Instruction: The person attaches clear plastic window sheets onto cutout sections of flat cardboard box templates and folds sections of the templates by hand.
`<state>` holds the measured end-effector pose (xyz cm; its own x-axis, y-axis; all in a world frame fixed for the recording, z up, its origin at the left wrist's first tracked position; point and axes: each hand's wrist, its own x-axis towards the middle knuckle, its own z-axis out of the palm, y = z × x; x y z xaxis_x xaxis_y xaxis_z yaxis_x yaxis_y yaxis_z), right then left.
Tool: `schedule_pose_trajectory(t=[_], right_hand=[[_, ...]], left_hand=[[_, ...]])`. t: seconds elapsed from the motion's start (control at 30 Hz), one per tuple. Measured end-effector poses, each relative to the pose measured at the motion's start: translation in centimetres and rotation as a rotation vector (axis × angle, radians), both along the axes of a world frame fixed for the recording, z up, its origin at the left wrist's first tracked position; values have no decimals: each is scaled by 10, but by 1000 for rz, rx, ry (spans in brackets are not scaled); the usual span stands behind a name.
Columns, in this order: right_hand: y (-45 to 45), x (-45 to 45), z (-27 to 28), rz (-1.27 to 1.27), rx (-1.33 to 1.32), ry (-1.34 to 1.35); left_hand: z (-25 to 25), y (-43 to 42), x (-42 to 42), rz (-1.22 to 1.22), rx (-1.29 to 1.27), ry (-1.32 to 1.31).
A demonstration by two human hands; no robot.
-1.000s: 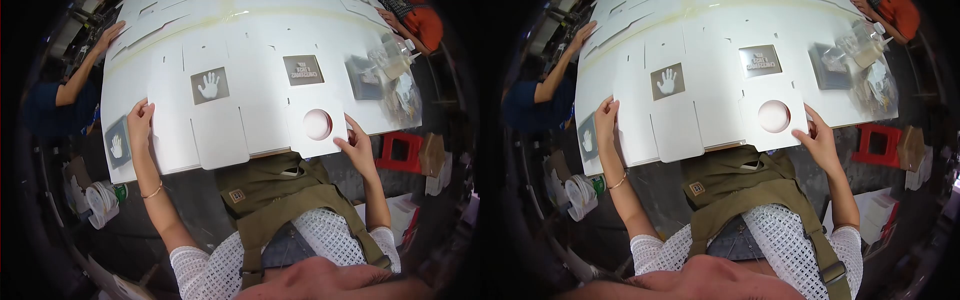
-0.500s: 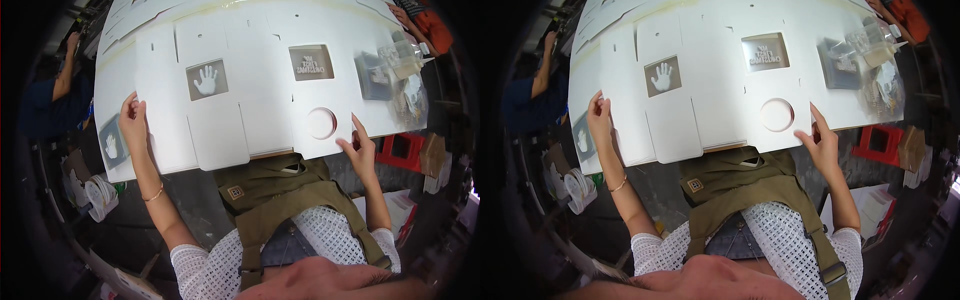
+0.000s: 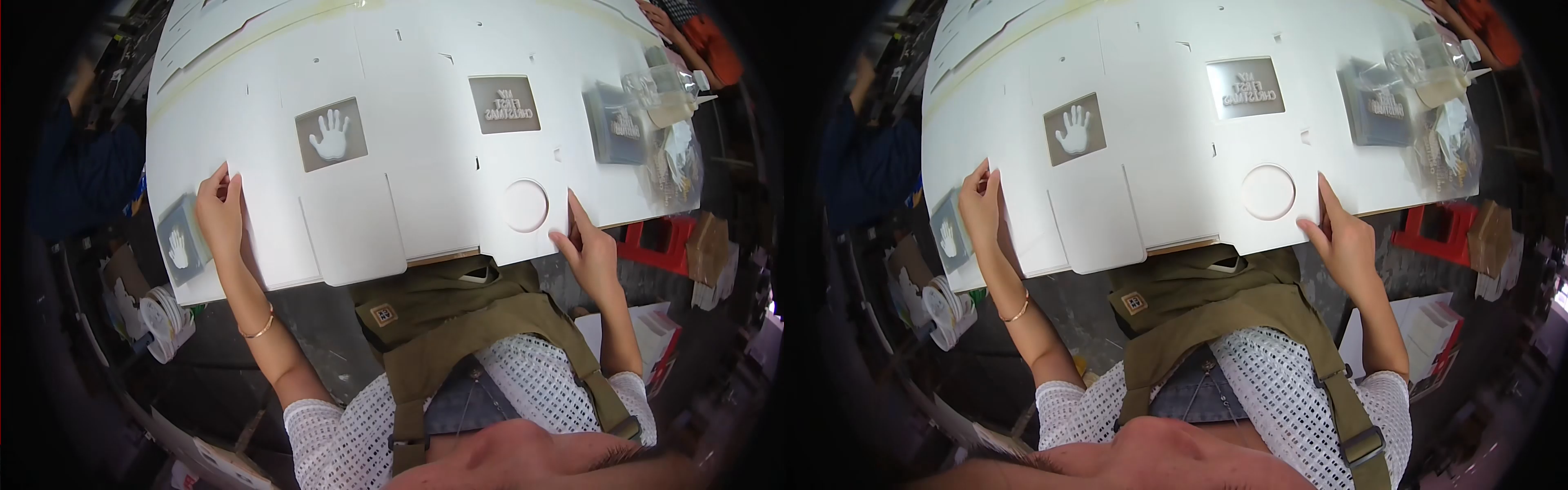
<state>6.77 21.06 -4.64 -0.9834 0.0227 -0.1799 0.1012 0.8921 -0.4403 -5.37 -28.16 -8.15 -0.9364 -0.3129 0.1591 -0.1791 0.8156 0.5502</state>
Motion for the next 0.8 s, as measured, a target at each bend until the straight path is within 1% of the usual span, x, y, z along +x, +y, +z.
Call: schedule_pose_trajectory(t=[0.03, 0.17, 0.2, 0.27, 0.3, 0.37, 0.4, 0.43, 0.47, 0.5, 0.53, 0.6, 0.63, 0.67, 0.7, 0.73, 0.8], right_hand=[[0, 1, 2, 17, 1, -8], [-1, -1, 9, 48, -2, -63], [1, 0, 8, 39, 3, -54], [9, -1, 8, 129, 28, -63], [16, -8, 17, 106, 50, -33], [34, -24, 36, 217, -69, -76], [49, -34, 37, 174, -93, 80], [62, -49, 46, -8, -37, 36], [77, -64, 40, -140, -171, 270], [99, -81, 33, -214, -168, 348], [120, -98, 27, -261, -37, 409], [148, -124, 16, -262, 18, 409], [158, -133, 10, -253, 68, 383], [167, -140, 0, -247, 60, 391], [175, -147, -11, -303, -195, 316], [180, -153, -17, -352, -448, 228], [189, -157, -22, -338, -501, 203]], left_hand=[[1, 2, 1, -6, -54, -14], [6, 7, 3, 12, -123, -33], [2, 0, 3, -10, -99, -33], [-7, -13, 0, -45, -18, -3], [-7, -14, -1, -44, 13, -8], [-3, -15, -2, -28, 99, -43], [-9, -22, -4, -11, 173, -42], [-4, -22, -5, -31, 181, -22], [3, -21, -6, 27, 255, -120], [7, -22, -7, 85, 327, -220], [6, -24, -7, 70, 328, -205], [-7, -27, -8, 38, 302, -72], [-9, -27, -9, 41, 300, -59], [-11, -27, -9, 22, 209, -56], [-11, -27, -9, 8, 115, -56], [-8, -23, -9, 7, 126, -39], [5, -13, -7, 30, 127, -81]])
